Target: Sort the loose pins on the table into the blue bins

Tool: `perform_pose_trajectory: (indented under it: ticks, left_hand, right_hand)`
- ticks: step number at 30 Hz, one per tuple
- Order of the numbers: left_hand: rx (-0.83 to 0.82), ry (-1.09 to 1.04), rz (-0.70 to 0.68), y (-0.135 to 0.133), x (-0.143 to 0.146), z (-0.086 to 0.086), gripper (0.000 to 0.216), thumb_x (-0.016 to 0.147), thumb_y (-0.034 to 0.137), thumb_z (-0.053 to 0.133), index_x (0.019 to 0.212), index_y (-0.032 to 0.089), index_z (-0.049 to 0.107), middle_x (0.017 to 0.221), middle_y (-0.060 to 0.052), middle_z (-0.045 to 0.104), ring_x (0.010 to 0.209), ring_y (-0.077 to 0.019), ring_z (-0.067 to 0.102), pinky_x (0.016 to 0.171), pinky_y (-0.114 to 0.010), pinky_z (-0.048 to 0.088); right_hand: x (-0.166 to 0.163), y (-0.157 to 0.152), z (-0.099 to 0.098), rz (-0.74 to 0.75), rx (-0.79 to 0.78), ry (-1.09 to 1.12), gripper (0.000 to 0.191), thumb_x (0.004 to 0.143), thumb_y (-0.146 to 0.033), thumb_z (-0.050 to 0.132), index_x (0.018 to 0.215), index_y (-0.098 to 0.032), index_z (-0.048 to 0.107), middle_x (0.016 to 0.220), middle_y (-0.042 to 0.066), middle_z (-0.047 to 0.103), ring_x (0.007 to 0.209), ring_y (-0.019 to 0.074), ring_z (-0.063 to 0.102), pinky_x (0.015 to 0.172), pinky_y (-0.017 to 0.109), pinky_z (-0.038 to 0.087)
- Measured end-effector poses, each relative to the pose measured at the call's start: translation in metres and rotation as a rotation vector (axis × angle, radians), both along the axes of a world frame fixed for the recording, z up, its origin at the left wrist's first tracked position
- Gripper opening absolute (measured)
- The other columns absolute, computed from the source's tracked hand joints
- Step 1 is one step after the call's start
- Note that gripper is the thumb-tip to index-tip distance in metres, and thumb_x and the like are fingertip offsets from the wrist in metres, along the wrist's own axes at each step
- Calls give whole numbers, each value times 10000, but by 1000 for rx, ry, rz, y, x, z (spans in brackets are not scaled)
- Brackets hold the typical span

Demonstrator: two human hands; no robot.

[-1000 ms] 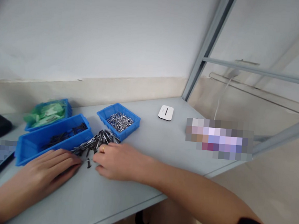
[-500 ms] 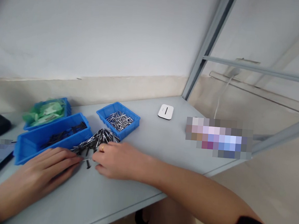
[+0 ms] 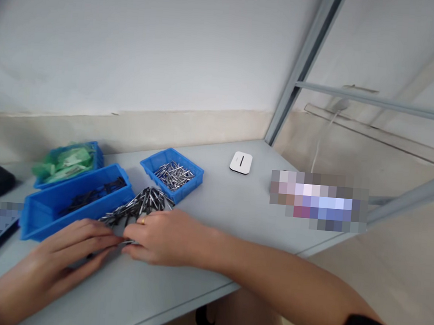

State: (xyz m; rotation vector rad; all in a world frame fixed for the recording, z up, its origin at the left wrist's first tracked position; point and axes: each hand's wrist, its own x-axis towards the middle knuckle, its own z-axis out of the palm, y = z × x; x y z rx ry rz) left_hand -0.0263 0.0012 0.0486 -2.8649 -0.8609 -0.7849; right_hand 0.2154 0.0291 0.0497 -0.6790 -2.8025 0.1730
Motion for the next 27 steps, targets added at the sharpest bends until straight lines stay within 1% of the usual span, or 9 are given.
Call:
perform_pose_trajectory:
  ticks: [3,7,11,15,21,27]
  left_hand:
    - [-50,-50,24,-1,3,1,181,1044,332,497,1102,272,657,964,15,732,892,-139,700,826,-219,549]
    - [-94,-38,-1,-1,4,3,138,1014,286,545,1079,271,665,946,13,740,865,-141,707,797,-211,558]
    - [-121,-42,-8,-2,5,4,119,999,254,556,1066,270,654,925,8,736,843,-151,705,777,-224,562]
    - [-162,-97,14,-4,7,2,107,1003,282,555,1046,278,654,909,12,728,812,-154,694,742,-240,556]
    - [-198,-130,94,-6,8,-2,131,1012,330,542,1042,294,664,926,7,722,846,-173,681,771,-287,539]
    - [-191,-124,84,-5,6,-4,135,1002,318,562,1023,278,688,928,-7,723,852,-178,677,781,-293,546]
  right_hand:
    - [-1,0,-2,-2,10,4,309,1048,-416,453,987,-167,626,920,46,722,867,173,674,669,284,436]
    - [-2,-1,-3,-1,35,0,319,1053,-414,440,963,-171,627,905,38,725,845,170,675,656,291,428]
    - [-4,-1,-3,3,60,-4,335,1060,-399,417,940,-171,630,887,28,724,826,165,677,635,301,417]
    - [-5,0,-6,4,85,18,337,1065,-370,399,915,-178,632,858,15,719,794,155,673,632,302,416]
    - [-4,0,-5,15,81,30,318,1060,-355,413,912,-174,628,842,20,714,785,157,665,623,295,408]
    - [-3,0,-3,20,64,36,292,1050,-366,452,906,-175,621,798,22,703,753,150,643,615,273,386]
